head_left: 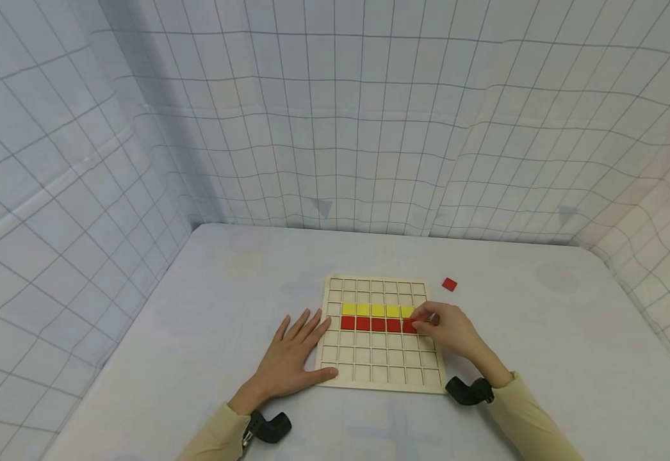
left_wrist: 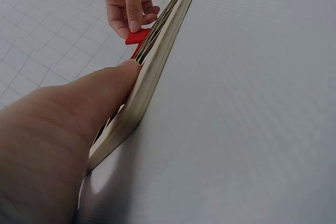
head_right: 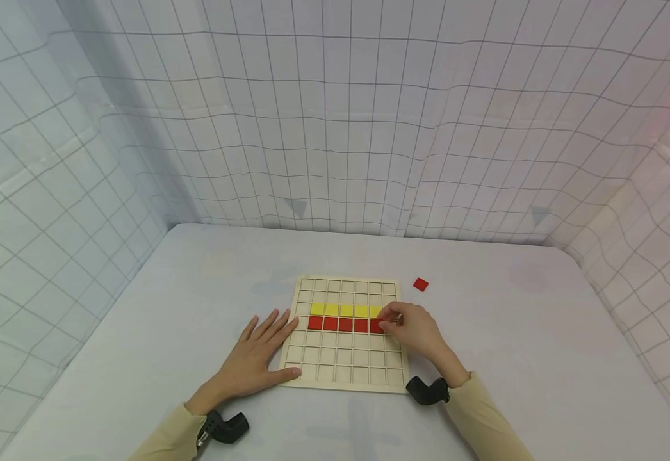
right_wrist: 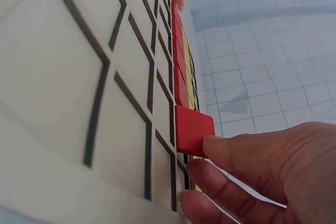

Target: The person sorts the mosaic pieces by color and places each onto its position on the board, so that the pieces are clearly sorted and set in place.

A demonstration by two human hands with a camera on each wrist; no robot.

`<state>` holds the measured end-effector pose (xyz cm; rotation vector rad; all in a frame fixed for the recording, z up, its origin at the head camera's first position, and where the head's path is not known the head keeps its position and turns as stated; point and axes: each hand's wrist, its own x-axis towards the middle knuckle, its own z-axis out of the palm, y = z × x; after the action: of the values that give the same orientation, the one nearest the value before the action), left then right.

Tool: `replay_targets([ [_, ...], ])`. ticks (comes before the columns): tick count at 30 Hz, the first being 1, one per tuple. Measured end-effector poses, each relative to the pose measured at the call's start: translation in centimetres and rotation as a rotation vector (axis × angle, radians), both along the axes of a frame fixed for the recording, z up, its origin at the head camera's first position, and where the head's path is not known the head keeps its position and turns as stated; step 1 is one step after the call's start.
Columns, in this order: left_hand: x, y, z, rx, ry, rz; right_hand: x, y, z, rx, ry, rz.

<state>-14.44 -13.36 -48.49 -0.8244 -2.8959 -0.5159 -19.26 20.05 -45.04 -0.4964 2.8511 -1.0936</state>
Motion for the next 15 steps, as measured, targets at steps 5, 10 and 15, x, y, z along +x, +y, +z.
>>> replay_targets([
  [5, -0.02, 0.0, -0.02, 0.003, 0.004, 0.001, -0.05, 0.0, 0.02, 0.011, -0.01, -0.017],
  [10, -0.03, -0.04, -0.08, -0.001, 0.005, 0.001, 0.01, -0.13, 0.14, 0.013, -0.018, -0.034],
  [15, -0.04, -0.02, -0.09, -0.003, 0.007, 0.0, 0.17, -0.26, 0.31, 0.019, -0.019, -0.044],
])
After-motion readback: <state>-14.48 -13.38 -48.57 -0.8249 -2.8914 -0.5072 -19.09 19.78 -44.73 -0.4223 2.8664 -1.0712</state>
